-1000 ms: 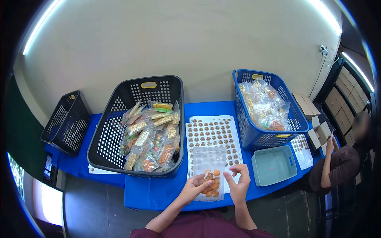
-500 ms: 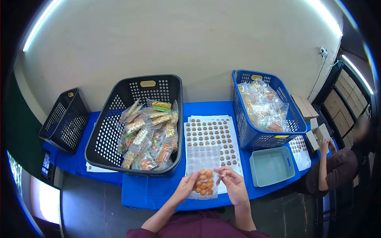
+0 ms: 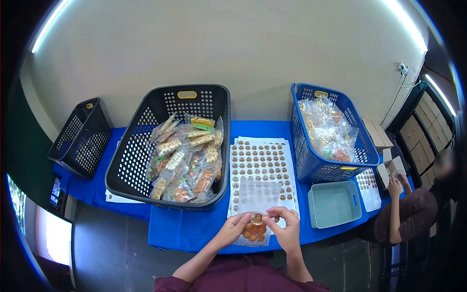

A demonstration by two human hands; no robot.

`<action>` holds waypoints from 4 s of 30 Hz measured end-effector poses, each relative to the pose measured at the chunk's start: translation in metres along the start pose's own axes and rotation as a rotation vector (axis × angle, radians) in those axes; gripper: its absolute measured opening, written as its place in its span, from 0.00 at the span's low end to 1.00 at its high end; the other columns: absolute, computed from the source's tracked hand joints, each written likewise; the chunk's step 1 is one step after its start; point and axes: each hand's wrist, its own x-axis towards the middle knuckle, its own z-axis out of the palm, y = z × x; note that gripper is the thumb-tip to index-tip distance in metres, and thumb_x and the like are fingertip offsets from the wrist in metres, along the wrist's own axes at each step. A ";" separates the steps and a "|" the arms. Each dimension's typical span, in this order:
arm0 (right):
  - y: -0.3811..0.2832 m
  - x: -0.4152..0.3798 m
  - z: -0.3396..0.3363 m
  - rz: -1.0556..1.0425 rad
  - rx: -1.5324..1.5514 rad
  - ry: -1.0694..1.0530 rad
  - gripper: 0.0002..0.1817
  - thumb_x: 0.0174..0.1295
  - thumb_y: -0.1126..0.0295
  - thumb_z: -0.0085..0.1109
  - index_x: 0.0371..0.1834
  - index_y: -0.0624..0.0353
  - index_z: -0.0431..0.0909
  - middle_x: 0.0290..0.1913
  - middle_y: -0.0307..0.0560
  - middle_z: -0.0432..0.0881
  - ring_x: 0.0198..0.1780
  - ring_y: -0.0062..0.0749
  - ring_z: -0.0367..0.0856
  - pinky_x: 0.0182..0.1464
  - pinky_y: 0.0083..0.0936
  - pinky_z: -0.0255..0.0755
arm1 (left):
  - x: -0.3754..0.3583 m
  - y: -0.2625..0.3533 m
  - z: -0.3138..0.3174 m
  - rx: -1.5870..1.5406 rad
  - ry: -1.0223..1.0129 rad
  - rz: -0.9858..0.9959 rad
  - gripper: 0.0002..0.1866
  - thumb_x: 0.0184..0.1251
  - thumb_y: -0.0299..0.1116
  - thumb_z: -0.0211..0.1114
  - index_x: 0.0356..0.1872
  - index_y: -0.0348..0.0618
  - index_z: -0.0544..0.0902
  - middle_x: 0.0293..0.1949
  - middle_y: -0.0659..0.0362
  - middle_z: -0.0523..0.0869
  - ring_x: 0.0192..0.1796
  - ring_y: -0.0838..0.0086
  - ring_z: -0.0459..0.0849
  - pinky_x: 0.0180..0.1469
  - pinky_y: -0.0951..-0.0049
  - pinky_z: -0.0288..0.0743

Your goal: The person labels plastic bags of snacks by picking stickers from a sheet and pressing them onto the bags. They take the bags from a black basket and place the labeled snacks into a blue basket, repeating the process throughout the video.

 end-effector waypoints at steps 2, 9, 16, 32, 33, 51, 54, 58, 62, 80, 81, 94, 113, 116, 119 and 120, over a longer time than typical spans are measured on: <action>-0.004 0.001 -0.001 -0.006 -0.022 0.006 0.12 0.44 0.70 0.65 0.32 0.58 0.74 0.24 0.34 0.79 0.27 0.17 0.67 0.44 0.21 0.55 | 0.000 -0.004 -0.001 0.008 -0.010 0.011 0.22 0.69 0.43 0.43 0.50 0.34 0.72 0.42 0.57 0.78 0.45 0.79 0.75 0.48 0.80 0.68; -0.003 0.002 -0.003 -0.018 -0.061 -0.001 0.16 0.43 0.71 0.66 0.33 0.58 0.70 0.24 0.34 0.79 0.26 0.18 0.66 0.43 0.19 0.56 | -0.003 0.006 0.005 -0.075 -0.041 -0.008 0.18 0.65 0.36 0.52 0.50 0.34 0.71 0.44 0.57 0.79 0.46 0.79 0.75 0.48 0.79 0.68; -0.003 0.002 -0.002 -0.018 -0.050 -0.013 0.14 0.45 0.69 0.63 0.34 0.56 0.69 0.24 0.32 0.79 0.26 0.18 0.65 0.47 0.24 0.49 | -0.004 0.009 0.009 -0.138 -0.051 -0.042 0.17 0.61 0.31 0.57 0.49 0.33 0.72 0.43 0.55 0.79 0.45 0.78 0.77 0.46 0.79 0.71; 0.028 0.005 0.017 0.205 0.662 0.047 0.22 0.51 0.78 0.59 0.48 0.64 0.60 0.30 0.48 0.78 0.30 0.23 0.77 0.31 0.14 0.69 | 0.002 0.008 0.027 -0.079 -0.033 -0.063 0.19 0.62 0.32 0.57 0.51 0.34 0.70 0.40 0.58 0.80 0.40 0.83 0.76 0.39 0.84 0.71; 0.030 0.005 0.017 0.227 0.673 0.053 0.21 0.52 0.78 0.58 0.48 0.65 0.60 0.29 0.47 0.78 0.30 0.22 0.77 0.31 0.14 0.70 | 0.003 0.006 0.027 -0.070 -0.034 -0.061 0.19 0.62 0.32 0.57 0.52 0.34 0.70 0.40 0.58 0.80 0.40 0.83 0.76 0.39 0.84 0.71; 0.072 0.013 -0.032 0.275 0.745 -0.081 0.13 0.55 0.72 0.57 0.43 0.63 0.71 0.33 0.38 0.77 0.31 0.15 0.74 0.34 0.12 0.69 | 0.061 -0.017 0.058 -0.077 0.149 0.084 0.16 0.60 0.40 0.58 0.42 0.38 0.77 0.34 0.61 0.81 0.33 0.83 0.78 0.33 0.83 0.73; 0.069 0.013 -0.063 0.306 0.697 0.020 0.10 0.55 0.71 0.57 0.38 0.64 0.74 0.29 0.38 0.78 0.26 0.14 0.73 0.26 0.10 0.67 | 0.083 -0.020 0.085 -0.089 0.194 0.191 0.12 0.59 0.33 0.59 0.38 0.34 0.78 0.32 0.59 0.82 0.33 0.81 0.78 0.34 0.82 0.72; 0.088 0.011 -0.098 0.281 0.657 0.146 0.08 0.54 0.73 0.58 0.34 0.65 0.75 0.28 0.40 0.78 0.25 0.15 0.74 0.25 0.11 0.67 | 0.112 -0.026 0.117 -0.047 0.138 0.186 0.09 0.59 0.28 0.59 0.37 0.33 0.79 0.30 0.59 0.82 0.32 0.81 0.78 0.35 0.82 0.72; 0.104 0.013 -0.136 0.361 0.737 0.147 0.07 0.56 0.73 0.56 0.34 0.64 0.72 0.29 0.40 0.77 0.26 0.15 0.73 0.28 0.12 0.67 | 0.137 -0.028 0.147 -0.017 0.053 0.120 0.10 0.60 0.30 0.58 0.38 0.33 0.78 0.31 0.59 0.82 0.34 0.82 0.78 0.36 0.82 0.72; 0.161 0.013 -0.212 0.314 0.659 0.227 0.10 0.59 0.68 0.53 0.35 0.65 0.72 0.30 0.40 0.76 0.31 0.16 0.73 0.34 0.13 0.67 | 0.181 -0.045 0.237 0.027 0.082 0.101 0.12 0.62 0.32 0.56 0.41 0.33 0.77 0.34 0.59 0.81 0.36 0.81 0.77 0.40 0.82 0.71; 0.167 0.013 -0.214 0.320 0.674 0.212 0.10 0.59 0.68 0.53 0.36 0.65 0.72 0.31 0.40 0.76 0.31 0.16 0.73 0.35 0.13 0.67 | 0.181 -0.047 0.240 0.036 0.085 0.106 0.12 0.62 0.32 0.55 0.41 0.33 0.77 0.34 0.59 0.81 0.36 0.81 0.77 0.41 0.82 0.70; 0.163 0.007 -0.231 0.343 0.551 -0.132 0.18 0.55 0.72 0.56 0.48 0.66 0.64 0.37 0.43 0.74 0.33 0.18 0.75 0.27 0.13 0.70 | 0.173 -0.060 0.250 0.100 0.304 0.127 0.11 0.63 0.31 0.55 0.36 0.31 0.77 0.31 0.59 0.81 0.36 0.81 0.77 0.39 0.82 0.71; 0.154 0.004 -0.232 0.289 0.700 -0.036 0.09 0.58 0.69 0.54 0.35 0.65 0.72 0.27 0.39 0.77 0.27 0.15 0.74 0.26 0.10 0.67 | 0.158 -0.044 0.247 0.105 0.080 0.126 0.17 0.58 0.32 0.60 0.46 0.34 0.71 0.42 0.54 0.78 0.43 0.75 0.77 0.40 0.77 0.74; 0.152 0.007 -0.238 0.273 0.676 -0.079 0.08 0.57 0.69 0.56 0.33 0.65 0.73 0.26 0.40 0.78 0.25 0.15 0.74 0.26 0.11 0.67 | 0.156 -0.036 0.250 0.096 0.079 0.112 0.17 0.57 0.32 0.61 0.46 0.35 0.72 0.41 0.55 0.78 0.41 0.77 0.78 0.40 0.78 0.74; 0.147 0.010 -0.238 0.209 0.514 -0.029 0.07 0.55 0.71 0.57 0.27 0.64 0.74 0.24 0.39 0.78 0.24 0.15 0.73 0.26 0.12 0.66 | 0.154 -0.039 0.250 0.135 0.076 0.122 0.15 0.56 0.32 0.63 0.42 0.36 0.75 0.39 0.57 0.79 0.38 0.79 0.78 0.37 0.80 0.73; 0.144 0.011 -0.239 0.240 0.519 -0.015 0.07 0.54 0.71 0.58 0.25 0.64 0.74 0.23 0.39 0.78 0.23 0.15 0.73 0.26 0.12 0.66 | 0.154 -0.040 0.250 0.159 0.073 0.134 0.13 0.55 0.32 0.63 0.40 0.36 0.76 0.38 0.57 0.79 0.37 0.81 0.77 0.36 0.81 0.73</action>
